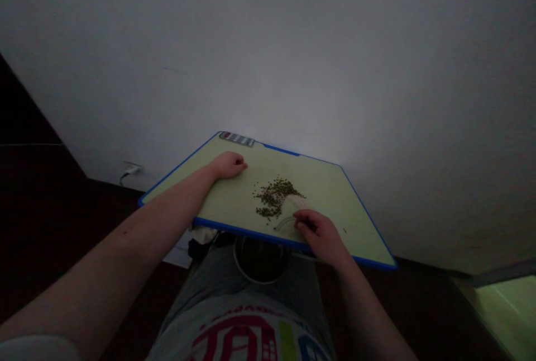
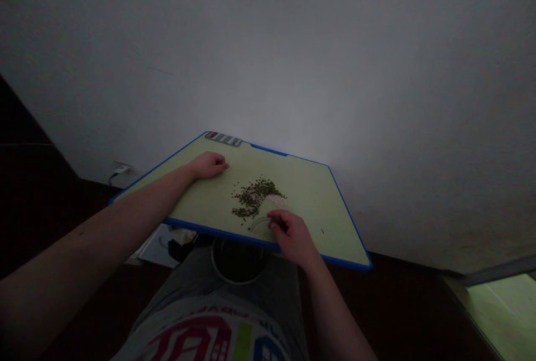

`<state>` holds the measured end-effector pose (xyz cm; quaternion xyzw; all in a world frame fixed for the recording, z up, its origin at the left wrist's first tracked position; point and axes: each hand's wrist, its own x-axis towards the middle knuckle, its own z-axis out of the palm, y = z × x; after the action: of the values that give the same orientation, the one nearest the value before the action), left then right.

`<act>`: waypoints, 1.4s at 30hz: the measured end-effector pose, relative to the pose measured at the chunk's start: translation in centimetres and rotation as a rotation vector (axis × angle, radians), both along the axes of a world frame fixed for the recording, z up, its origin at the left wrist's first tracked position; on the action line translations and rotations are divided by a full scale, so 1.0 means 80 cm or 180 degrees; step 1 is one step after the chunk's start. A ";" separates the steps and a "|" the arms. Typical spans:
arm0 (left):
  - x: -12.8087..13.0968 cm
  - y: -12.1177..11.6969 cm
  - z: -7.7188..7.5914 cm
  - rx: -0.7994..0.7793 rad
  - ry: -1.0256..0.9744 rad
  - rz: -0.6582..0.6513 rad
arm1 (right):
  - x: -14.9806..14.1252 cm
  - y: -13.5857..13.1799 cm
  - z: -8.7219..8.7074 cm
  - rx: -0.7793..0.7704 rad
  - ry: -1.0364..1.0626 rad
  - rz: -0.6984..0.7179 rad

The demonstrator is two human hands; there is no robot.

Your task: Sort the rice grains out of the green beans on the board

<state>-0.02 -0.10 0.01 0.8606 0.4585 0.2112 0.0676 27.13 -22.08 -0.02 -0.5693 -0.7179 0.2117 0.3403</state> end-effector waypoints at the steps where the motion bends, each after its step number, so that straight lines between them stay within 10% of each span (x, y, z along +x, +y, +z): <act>1: 0.000 -0.001 0.000 0.0004 -0.0004 0.0000 | 0.002 0.001 -0.001 0.0023 -0.0005 -0.0066; 42: -0.001 0.006 -0.005 0.0077 0.0023 0.0006 | -0.006 0.021 -0.001 0.0160 -0.0078 -0.0200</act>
<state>-0.10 0.35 -0.43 0.8616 0.4570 0.2137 0.0554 26.63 -20.40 -0.11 -0.5854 -0.7089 0.1757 0.3521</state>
